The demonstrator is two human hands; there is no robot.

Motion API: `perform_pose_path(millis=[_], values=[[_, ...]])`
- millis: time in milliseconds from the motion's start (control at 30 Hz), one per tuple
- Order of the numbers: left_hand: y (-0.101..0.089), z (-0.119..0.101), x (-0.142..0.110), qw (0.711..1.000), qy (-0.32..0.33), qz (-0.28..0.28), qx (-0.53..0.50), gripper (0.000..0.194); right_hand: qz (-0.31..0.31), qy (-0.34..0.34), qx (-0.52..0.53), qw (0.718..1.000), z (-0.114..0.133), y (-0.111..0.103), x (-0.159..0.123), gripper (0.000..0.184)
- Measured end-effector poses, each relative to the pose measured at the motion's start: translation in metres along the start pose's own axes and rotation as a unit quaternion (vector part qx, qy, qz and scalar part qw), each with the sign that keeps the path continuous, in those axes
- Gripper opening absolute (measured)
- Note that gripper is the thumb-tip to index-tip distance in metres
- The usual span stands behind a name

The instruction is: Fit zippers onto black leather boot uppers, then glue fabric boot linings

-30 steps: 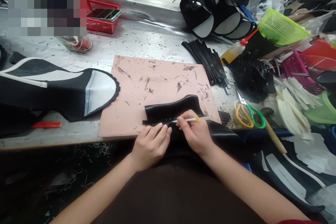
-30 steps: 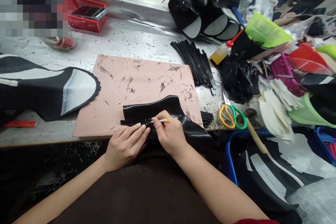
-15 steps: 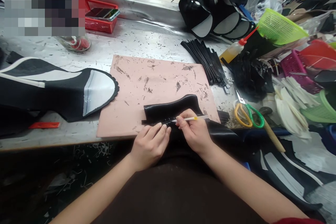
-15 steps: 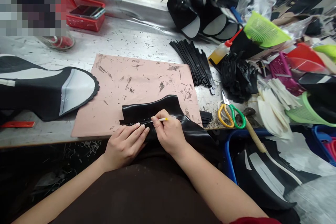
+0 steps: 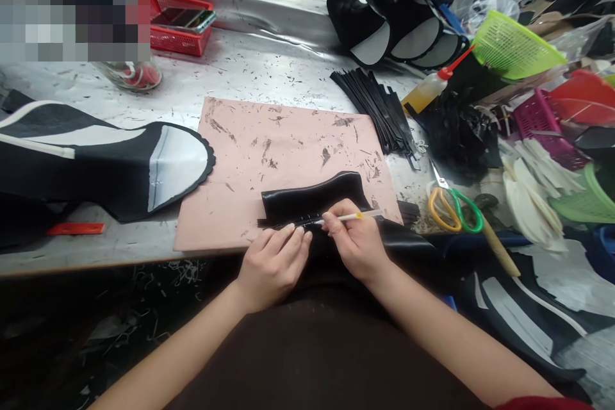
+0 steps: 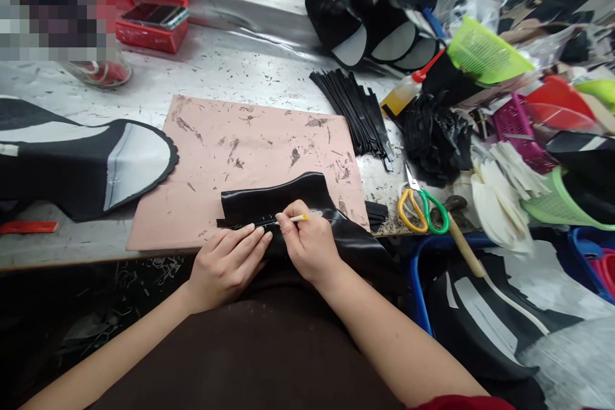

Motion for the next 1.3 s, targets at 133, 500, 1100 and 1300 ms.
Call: perform_pose_path(millis=[133, 500, 1100, 1300], values=[[0.0, 0.0, -0.001, 1.0, -0.003, 0.003, 0.002, 0.018, -0.003, -0.002, 0.003, 1.0, -0.002, 0.001, 0.001, 0.02], [-0.007, 0.007, -0.008, 0.996, -0.023, 0.027, -0.087, 0.03, -0.116, -0.045, -0.025, 0.992, 0.019, -0.088, -0.003, 0.025], [-0.012, 0.063, -0.024, 0.827, -0.493, 0.127, -0.236, 0.008, 0.143, 0.029, -0.059, 0.987, -0.054, -0.043, 0.024, 0.017], [-0.016, 0.047, -0.027, 0.747, -0.52, 0.153, -0.385, 0.032, 0.195, -0.009, 0.003, 0.981, -0.038, -0.054, 0.0, 0.022]])
Point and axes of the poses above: each hand's wrist, its own x-axis towards the middle knuckle, its own y-axis out of the palm, z = x × y, the point moved 7 cm from there along x, towards the middle knuckle, and after that the axes turned 8 degrees about -x, right-handed, at the moved point
